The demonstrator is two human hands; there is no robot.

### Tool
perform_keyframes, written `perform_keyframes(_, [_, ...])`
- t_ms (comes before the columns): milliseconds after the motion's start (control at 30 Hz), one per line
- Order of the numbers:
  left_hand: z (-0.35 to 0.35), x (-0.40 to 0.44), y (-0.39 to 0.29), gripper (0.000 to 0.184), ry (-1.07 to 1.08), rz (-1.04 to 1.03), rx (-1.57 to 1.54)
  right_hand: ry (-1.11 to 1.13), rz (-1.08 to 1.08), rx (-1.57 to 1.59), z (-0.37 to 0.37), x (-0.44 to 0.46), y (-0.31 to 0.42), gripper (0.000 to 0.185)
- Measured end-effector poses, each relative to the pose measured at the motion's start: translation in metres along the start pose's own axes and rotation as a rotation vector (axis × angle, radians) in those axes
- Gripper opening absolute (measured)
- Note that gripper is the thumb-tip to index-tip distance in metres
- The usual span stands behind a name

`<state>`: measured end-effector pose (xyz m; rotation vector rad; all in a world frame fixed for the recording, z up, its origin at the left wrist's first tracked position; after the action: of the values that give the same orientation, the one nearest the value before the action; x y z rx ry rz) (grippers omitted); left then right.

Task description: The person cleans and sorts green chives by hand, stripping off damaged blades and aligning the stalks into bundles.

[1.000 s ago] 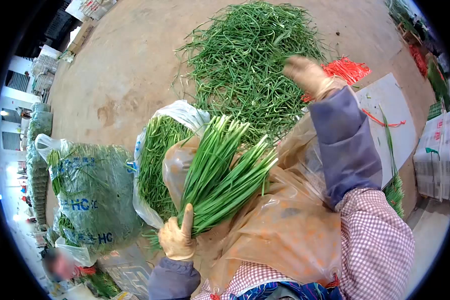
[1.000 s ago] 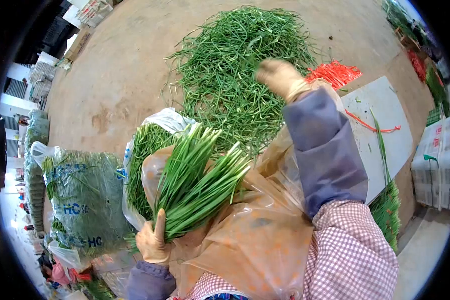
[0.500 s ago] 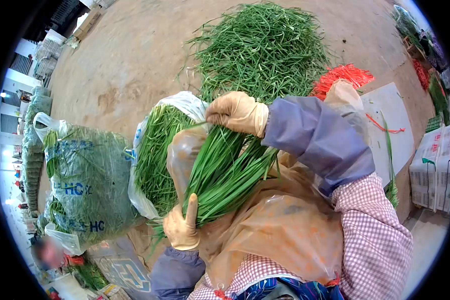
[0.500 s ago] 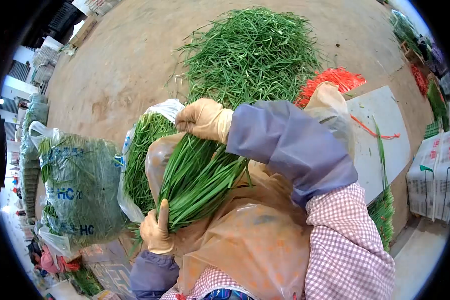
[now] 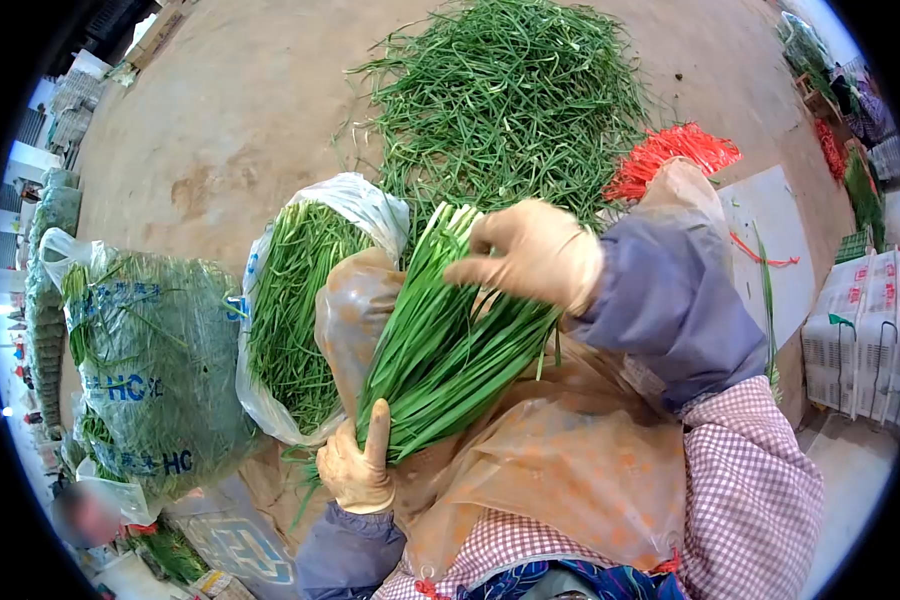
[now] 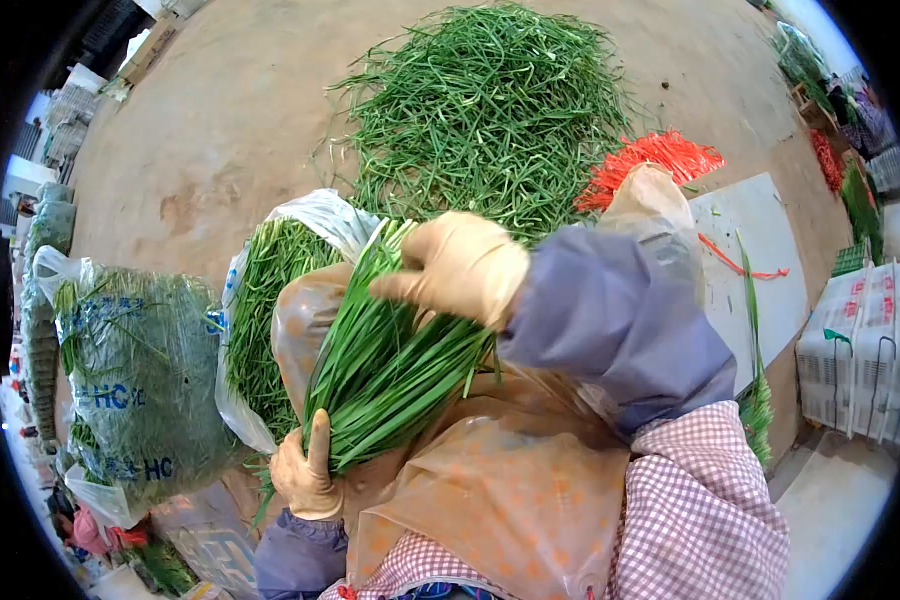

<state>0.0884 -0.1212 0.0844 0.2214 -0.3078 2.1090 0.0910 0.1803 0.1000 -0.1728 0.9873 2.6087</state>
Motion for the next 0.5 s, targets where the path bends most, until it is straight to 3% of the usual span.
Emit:
perform_keyframes(33, [-0.001,-0.001,0.000,0.074,0.016,0.002,0.017,0.009,0.013,-0.211,-0.010,0.002,0.002,0.031])
perform_keyframes(167, [0.001,-0.006,0.001,0.073,0.037,0.021,0.025,-0.162,0.140,-0.019,-0.020,0.015,-0.022,0.021])
perform_keyframes(233, [0.001,-0.006,0.001,0.073,0.019,0.028,-0.004,-0.496,0.172,-0.069,-0.007,0.022,-0.069,0.018])
perform_keyframes(300, [0.001,-0.007,0.001,0.074,-0.008,0.035,-0.025,-0.463,0.014,-0.138,0.035,0.028,-0.096,0.014])
perform_keyframes(367, [-0.003,-0.008,0.002,0.075,-0.004,0.025,0.000,-0.544,-0.056,0.053,0.061,0.018,-0.099,0.014])
perform_keyframes(400, [-0.003,-0.009,0.002,0.076,0.003,0.020,0.012,-0.524,-0.018,0.372,0.059,0.017,-0.092,0.012])
perform_keyframes(500, [0.000,0.000,-0.003,0.078,0.014,0.008,-0.004,-0.113,-0.001,0.360,0.037,0.012,-0.029,0.028])
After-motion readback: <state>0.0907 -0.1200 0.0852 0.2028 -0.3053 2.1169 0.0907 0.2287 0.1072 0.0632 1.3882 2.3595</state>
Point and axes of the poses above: each hand's wrist, its own x-axis towards the middle knuckle, its own z-axis out of the back of the hand, y = z × x, the point moved 6 cm from there along x, towards the middle knuckle, and after that the axes turned 5 degrees about -x, right-handed, at the moved point
